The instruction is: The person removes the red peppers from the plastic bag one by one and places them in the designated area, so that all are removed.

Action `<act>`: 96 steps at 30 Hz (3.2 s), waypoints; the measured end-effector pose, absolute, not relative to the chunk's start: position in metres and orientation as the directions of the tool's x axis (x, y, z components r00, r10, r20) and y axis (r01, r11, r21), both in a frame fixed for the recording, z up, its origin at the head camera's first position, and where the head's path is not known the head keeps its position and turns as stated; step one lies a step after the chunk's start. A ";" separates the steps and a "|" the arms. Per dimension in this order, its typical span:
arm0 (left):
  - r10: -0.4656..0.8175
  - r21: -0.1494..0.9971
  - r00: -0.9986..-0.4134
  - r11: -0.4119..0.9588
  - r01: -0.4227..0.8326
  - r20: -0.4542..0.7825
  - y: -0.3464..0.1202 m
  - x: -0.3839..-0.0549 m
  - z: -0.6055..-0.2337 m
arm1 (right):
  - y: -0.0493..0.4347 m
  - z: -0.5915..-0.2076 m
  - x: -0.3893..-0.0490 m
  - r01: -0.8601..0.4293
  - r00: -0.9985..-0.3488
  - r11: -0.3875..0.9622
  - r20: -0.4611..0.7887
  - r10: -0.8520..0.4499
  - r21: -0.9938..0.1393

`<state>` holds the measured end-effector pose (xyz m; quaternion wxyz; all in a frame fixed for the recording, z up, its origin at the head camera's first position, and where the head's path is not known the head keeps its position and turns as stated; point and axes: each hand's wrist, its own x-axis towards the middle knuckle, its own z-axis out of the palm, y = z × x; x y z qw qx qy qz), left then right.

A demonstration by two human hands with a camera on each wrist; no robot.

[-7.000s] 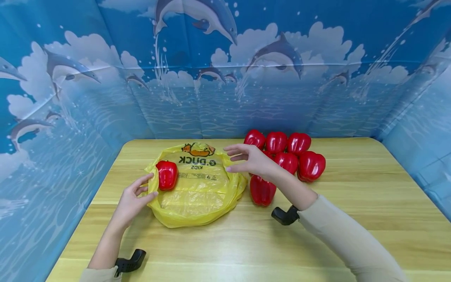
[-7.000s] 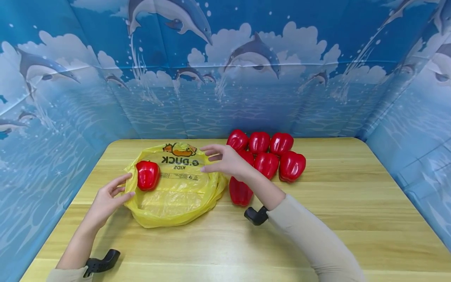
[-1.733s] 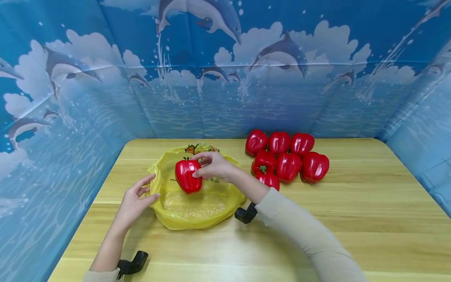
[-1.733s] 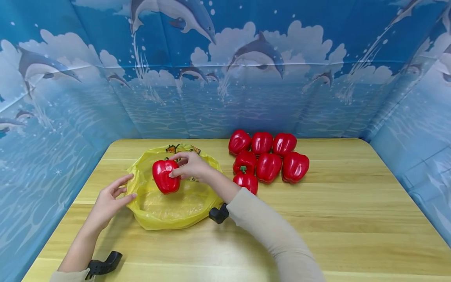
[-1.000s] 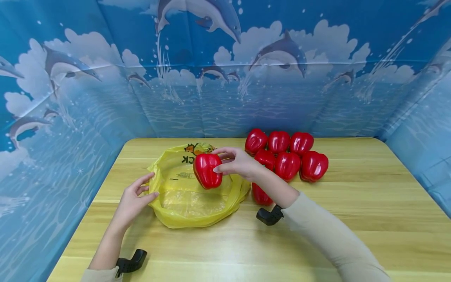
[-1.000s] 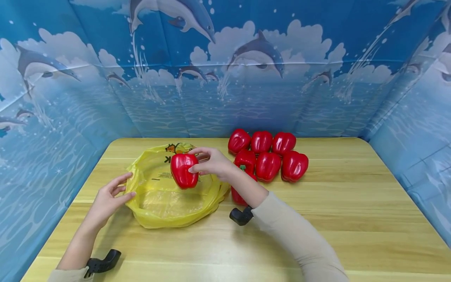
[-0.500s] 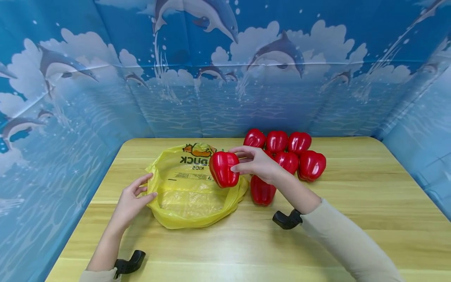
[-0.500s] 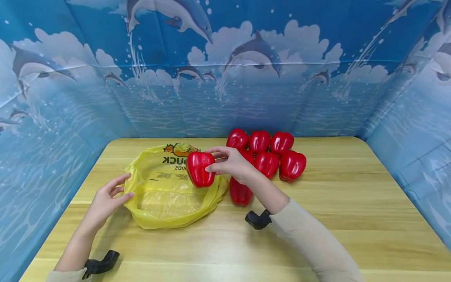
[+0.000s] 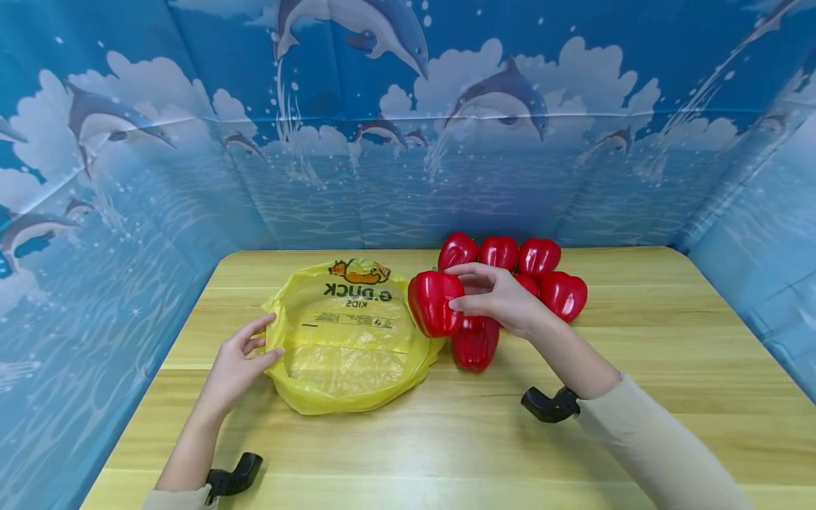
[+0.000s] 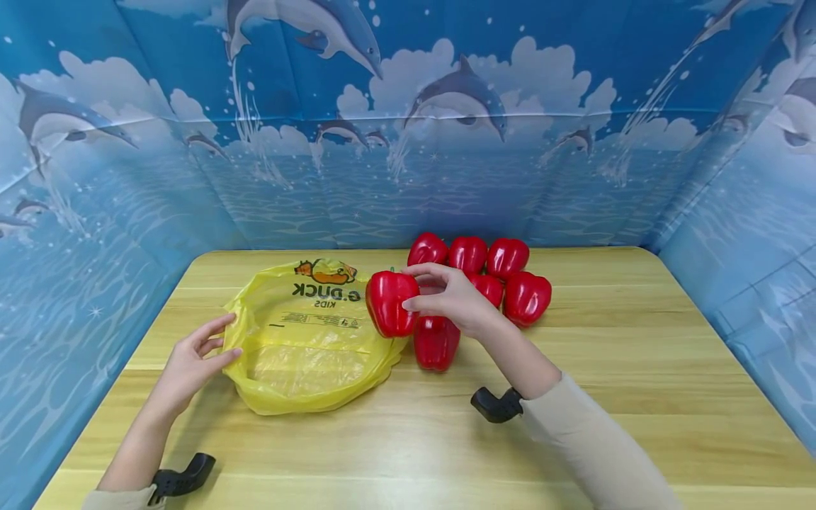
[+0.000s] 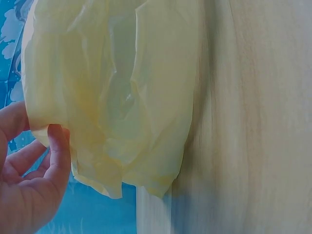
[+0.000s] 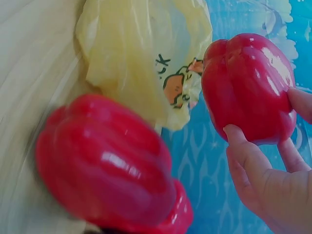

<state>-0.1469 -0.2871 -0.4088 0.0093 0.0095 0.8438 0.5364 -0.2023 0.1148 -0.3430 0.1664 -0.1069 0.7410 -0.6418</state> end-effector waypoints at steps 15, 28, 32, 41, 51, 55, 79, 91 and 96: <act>0.025 0.908 -1.000 0.418 0.016 0.005 -0.284 -0.146 -0.410 | 0.155 -0.350 -0.193 0.035 -0.943 0.198 -0.098 -0.317 -0.980; 0.036 0.909 -0.999 0.417 0.027 0.013 -0.282 -0.146 -0.411 | 0.182 -0.352 -0.180 0.031 -0.952 0.174 -0.082 -0.296 -0.984; 0.035 0.910 -0.999 0.415 0.028 0.015 -0.283 -0.146 -0.411 | 0.189 -0.353 -0.176 0.029 -0.952 0.158 -0.076 -0.298 -0.987; 0.022 0.910 -1.000 0.415 0.019 0.011 -0.283 -0.145 -0.411 | 0.209 -0.362 -0.168 0.017 -0.954 0.158 -0.063 -0.293 -0.987; 0.022 0.913 -1.000 0.408 0.015 0.007 -0.284 -0.144 -0.409 | 0.229 -0.381 -0.161 0.051 -0.956 0.199 -0.105 -0.272 -0.979; 0.023 0.917 -1.000 0.399 0.018 0.010 -0.284 -0.144 -0.410 | 0.235 -0.387 -0.158 0.051 -0.956 0.194 -0.105 -0.274 -0.980; 0.026 0.917 -1.000 0.398 0.016 0.006 -0.283 -0.145 -0.412 | 0.241 -0.425 -0.152 0.084 -0.958 0.255 -0.148 -0.245 -0.963; 0.028 0.914 -1.000 0.406 0.020 0.010 -0.283 -0.145 -0.410 | 0.238 -0.430 -0.155 0.103 -0.956 0.257 -0.167 -0.242 -0.961; 0.030 0.912 -0.999 0.409 0.028 0.017 -0.283 -0.145 -0.410 | 0.239 -0.432 -0.156 0.111 -0.955 0.250 -0.173 -0.239 -0.962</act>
